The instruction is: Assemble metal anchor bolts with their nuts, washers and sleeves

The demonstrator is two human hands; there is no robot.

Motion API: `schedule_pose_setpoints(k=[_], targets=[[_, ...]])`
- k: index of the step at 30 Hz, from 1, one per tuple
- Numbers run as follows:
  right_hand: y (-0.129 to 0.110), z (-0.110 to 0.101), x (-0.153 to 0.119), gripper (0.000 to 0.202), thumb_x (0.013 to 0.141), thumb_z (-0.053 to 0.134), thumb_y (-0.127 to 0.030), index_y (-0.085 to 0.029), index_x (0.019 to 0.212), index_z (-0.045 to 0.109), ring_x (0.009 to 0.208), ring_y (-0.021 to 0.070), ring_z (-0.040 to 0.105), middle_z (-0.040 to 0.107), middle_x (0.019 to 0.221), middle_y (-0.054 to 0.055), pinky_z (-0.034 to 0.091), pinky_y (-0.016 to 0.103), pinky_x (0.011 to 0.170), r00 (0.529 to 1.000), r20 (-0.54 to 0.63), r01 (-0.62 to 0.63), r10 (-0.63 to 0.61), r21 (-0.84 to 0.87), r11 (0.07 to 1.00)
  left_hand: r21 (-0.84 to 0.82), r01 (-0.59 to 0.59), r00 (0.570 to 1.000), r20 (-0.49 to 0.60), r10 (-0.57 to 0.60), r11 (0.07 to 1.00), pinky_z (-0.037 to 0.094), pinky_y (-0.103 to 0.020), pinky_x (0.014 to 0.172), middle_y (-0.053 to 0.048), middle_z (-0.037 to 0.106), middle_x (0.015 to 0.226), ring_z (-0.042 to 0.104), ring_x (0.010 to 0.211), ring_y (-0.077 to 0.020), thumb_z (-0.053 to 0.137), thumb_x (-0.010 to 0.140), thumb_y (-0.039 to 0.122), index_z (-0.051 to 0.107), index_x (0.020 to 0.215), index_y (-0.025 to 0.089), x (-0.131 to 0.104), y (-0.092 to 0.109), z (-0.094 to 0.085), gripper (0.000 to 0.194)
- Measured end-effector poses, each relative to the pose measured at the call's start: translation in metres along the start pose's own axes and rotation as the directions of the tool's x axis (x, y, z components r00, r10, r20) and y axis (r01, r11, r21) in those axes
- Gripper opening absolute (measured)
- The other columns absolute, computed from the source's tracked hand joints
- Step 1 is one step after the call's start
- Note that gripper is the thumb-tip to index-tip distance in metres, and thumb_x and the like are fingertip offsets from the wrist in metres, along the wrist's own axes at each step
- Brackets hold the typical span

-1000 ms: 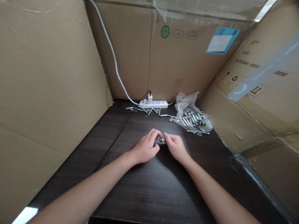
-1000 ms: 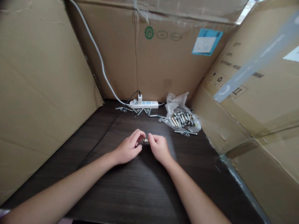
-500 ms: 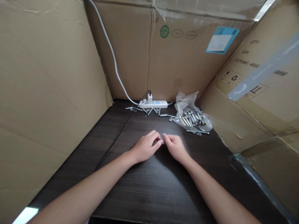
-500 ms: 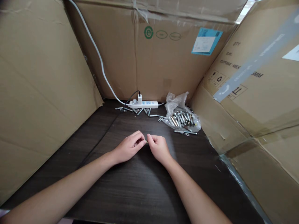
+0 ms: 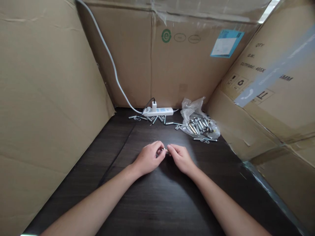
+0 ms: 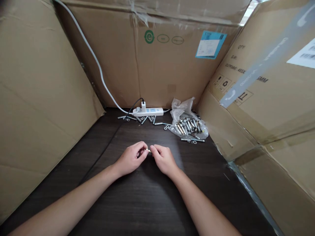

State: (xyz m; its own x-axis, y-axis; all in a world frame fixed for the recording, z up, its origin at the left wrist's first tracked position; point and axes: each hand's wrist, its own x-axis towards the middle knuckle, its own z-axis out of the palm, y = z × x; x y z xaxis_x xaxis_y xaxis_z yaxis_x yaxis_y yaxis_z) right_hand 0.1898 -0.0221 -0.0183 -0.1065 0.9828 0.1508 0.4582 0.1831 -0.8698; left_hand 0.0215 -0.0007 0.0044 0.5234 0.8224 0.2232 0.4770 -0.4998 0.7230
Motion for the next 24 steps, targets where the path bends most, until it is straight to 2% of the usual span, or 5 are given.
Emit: schedule_pose_setpoints(k=[6, 10, 15, 20, 24], targets=[[-0.008, -0.004, -0.004, 0.037, 0.092, 0.04, -0.04, -0.018, 0.063, 0.043, 0.057, 0.0101, 0.038, 0.04, 0.058, -0.004, 0.027, 0.023, 0.055, 0.998, 0.035, 0.045, -0.043, -0.055, 0.997, -0.054, 0.043, 0.986, -0.159, -0.051, 0.998, 0.036, -0.024, 0.065, 0.001, 0.053, 0.074, 0.049, 0.07, -0.0132, 0.037, 0.092, 0.032, 0.047, 0.076, 0.018, 0.007, -0.014, -0.002, 0.023], [-0.008, -0.001, -0.005, 0.04, 0.089, 0.044, -0.044, -0.019, 0.06, 0.038, 0.053, 0.0093, 0.033, 0.035, 0.056, -0.005, 0.026, 0.023, 0.051, 0.997, 0.075, -0.016, 0.004, 0.17, 0.985, -0.147, 0.034, 0.993, -0.111, -0.05, 0.989, 0.036, -0.024, 0.067, 0.001, 0.051, 0.073, 0.048, 0.07, -0.0125, 0.036, 0.093, 0.032, 0.046, 0.075, 0.018, 0.01, -0.018, -0.003, 0.025], [-0.007, -0.002, 0.001, 0.042, 0.085, 0.048, -0.051, -0.021, 0.059, 0.034, 0.041, 0.007, 0.018, 0.022, 0.048, -0.009, 0.017, 0.022, 0.04, 0.942, 0.189, -0.333, 0.277, 0.624, 0.707, -0.274, 0.044, 0.998, -0.04, -0.057, 0.961, 0.035, -0.024, 0.065, 0.002, 0.045, 0.067, 0.044, 0.065, -0.0119, 0.03, 0.094, 0.034, 0.045, 0.073, 0.018, 0.009, -0.017, -0.004, 0.031], [-0.013, -0.029, 0.013, 0.042, 0.081, 0.056, -0.048, -0.02, 0.059, 0.034, 0.041, 0.0054, 0.015, 0.021, 0.047, -0.01, 0.015, 0.019, 0.039, 0.905, 0.215, -0.407, 0.367, 0.687, 0.601, -0.301, 0.038, 0.999, -0.014, -0.044, 0.953, 0.034, -0.024, 0.064, 0.002, 0.044, 0.065, 0.042, 0.064, -0.0118, 0.03, 0.094, 0.032, 0.044, 0.072, 0.017, 0.009, -0.018, -0.004, 0.03], [-0.007, -0.071, 0.025, 0.04, 0.077, 0.059, -0.051, -0.02, 0.061, 0.038, 0.041, 0.0055, 0.015, 0.022, 0.047, -0.011, 0.015, 0.019, 0.038, 0.9, 0.111, -0.389, 0.422, 0.642, 0.661, -0.265, 0.02, 0.999, -0.029, -0.029, 0.964, 0.034, -0.024, 0.066, 0.002, 0.046, 0.069, 0.043, 0.068, -0.0121, 0.038, 0.09, 0.025, 0.043, 0.071, 0.017, 0.01, -0.021, -0.002, 0.021]])
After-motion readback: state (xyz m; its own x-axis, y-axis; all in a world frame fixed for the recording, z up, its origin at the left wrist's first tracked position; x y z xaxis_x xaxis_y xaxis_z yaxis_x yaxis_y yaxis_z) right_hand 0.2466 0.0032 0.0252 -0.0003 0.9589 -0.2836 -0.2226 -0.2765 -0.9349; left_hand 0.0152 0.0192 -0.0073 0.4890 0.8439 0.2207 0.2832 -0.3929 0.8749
